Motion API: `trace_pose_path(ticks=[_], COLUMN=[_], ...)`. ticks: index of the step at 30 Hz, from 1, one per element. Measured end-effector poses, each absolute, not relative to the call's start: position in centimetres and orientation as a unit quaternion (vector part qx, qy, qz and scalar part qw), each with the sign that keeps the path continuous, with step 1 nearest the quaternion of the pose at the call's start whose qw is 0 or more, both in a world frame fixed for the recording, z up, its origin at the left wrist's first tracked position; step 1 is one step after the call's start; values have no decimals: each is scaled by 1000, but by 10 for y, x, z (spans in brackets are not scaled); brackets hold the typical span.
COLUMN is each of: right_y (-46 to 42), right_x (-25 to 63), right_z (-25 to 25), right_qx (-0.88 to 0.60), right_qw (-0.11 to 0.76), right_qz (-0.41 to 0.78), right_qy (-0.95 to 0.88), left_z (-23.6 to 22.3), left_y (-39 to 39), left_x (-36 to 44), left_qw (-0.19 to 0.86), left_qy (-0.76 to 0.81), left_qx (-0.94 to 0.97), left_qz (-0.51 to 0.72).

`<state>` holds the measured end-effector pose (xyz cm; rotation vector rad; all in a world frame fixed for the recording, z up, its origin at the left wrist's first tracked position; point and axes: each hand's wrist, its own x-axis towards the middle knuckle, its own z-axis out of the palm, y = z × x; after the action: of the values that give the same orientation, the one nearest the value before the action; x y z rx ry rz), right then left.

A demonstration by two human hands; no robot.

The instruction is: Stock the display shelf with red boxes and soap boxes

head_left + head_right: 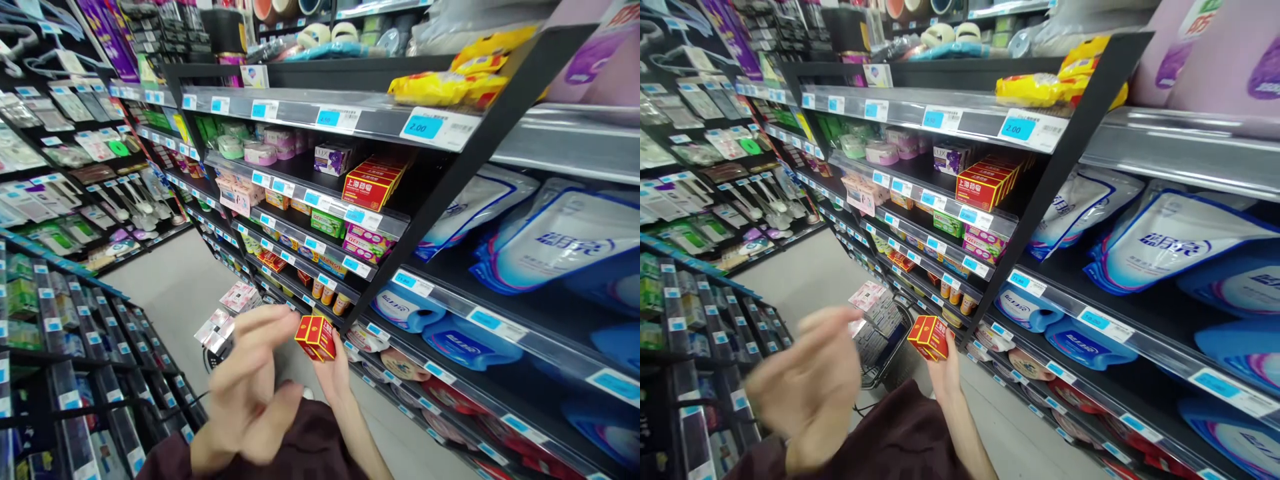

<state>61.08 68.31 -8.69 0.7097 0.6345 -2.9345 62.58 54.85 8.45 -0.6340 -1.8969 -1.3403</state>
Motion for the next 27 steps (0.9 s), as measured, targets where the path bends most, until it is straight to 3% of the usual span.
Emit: trace_pose_path(ticks=[5, 10, 19, 27], right_y=[685, 682, 690, 683], right_x=[610, 611, 616, 620], right_z=[-86, -89, -88, -85], right_qx=[235, 203, 74, 103], right_qw=[-2, -17, 3, -24], right_qz=[-939, -917, -896, -887], right_qy=[250, 342, 437, 449], left_z=[-6, -77, -77, -88], left_y=[562, 557, 560, 570], left_x=[599, 606, 605, 607], left_qw=[126, -71, -8, 19], left_qy=[-814, -658, -583, -548], left_qx=[-203, -92, 57, 153], left_qz=[-529, -744, -811, -822])
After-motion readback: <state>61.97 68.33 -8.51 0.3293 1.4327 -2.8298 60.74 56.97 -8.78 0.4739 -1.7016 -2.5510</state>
